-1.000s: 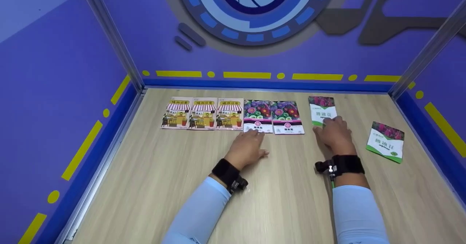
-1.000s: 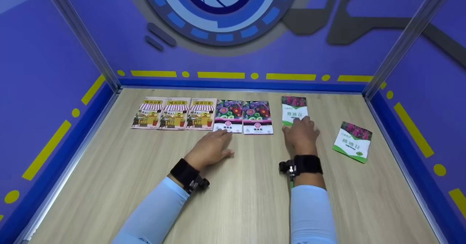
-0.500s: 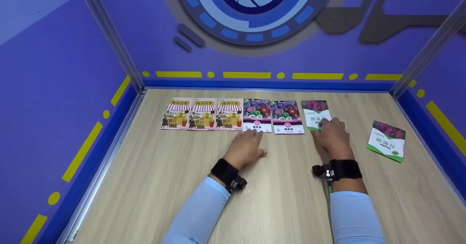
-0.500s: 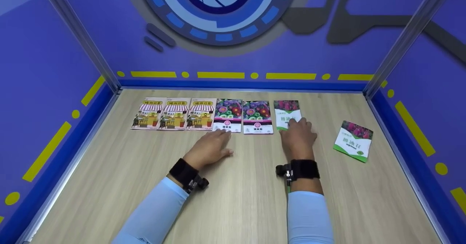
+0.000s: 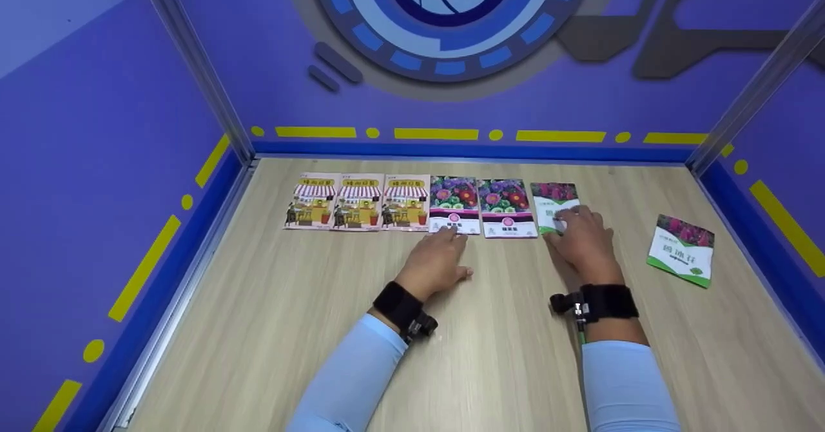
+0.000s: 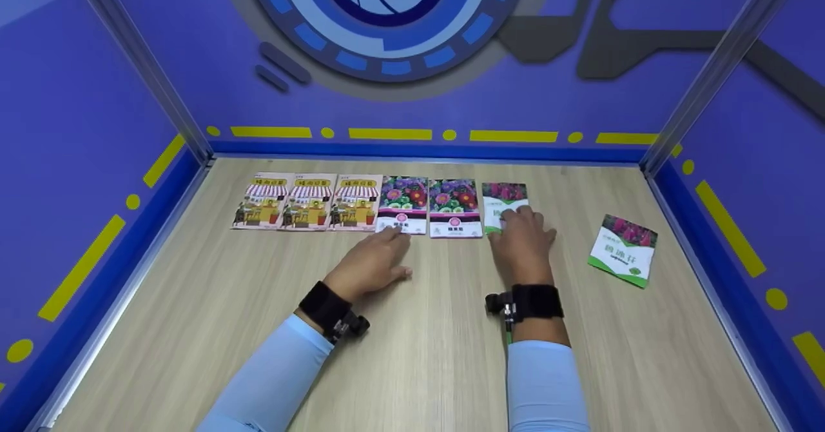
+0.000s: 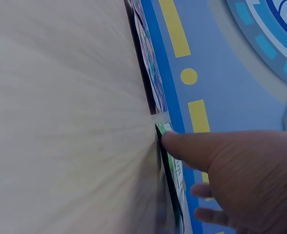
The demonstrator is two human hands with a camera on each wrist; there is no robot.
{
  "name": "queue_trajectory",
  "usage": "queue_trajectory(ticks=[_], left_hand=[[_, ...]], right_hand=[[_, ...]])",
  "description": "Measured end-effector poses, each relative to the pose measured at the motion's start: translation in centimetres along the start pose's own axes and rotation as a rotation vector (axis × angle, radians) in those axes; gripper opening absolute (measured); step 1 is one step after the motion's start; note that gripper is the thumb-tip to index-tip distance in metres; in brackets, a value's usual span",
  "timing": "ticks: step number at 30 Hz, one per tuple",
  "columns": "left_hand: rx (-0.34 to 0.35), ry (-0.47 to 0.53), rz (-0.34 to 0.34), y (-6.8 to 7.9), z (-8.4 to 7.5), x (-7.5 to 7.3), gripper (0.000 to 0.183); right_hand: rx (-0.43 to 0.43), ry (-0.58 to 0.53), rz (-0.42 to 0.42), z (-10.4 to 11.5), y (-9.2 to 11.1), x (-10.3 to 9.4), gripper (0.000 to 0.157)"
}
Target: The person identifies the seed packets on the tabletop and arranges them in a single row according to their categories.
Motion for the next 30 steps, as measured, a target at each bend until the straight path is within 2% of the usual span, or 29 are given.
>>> queue_trajectory(ticks=[6,12,19,25,30], left_hand=[[0.001,-0.005,0.022,-0.1,-0.1,0.2,0.076],[0.013,-0.016,0.027,-0.1,-0.2,0.2,0.080],[0.006,-0.015,0.041,0.0,0.0,0.5,0.080],[0.009,-0.016,0.031,0.0,0.0,0.4,0.079],[0.014,-0.029,0.033,-0.1,-0.2,0.4,0.077]], right_hand=[[-0.033,0.036,0.089,0.4,-0.3,1.2,0.061],[-0.035,0.035,0.100,0.8,0.0,0.8,0.061],[-0.101,0.025,0.073,3.6,1.1,0.5,0.054],[-0.172,0.092,0.115,5.9,2.3,2.4,0.054],[-0.177,0.159,0.131,6.8,2.7,3.7,0.053]])
Point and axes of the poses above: each hand's wrist, its own y-axis away from the middle knuckle, its own x-axis out of the palm, z = x × y, the point moved 10 cm from there along -y, towards the middle knuckle, and after that the axes turned 15 degrees about x, right-handed, at the moved point
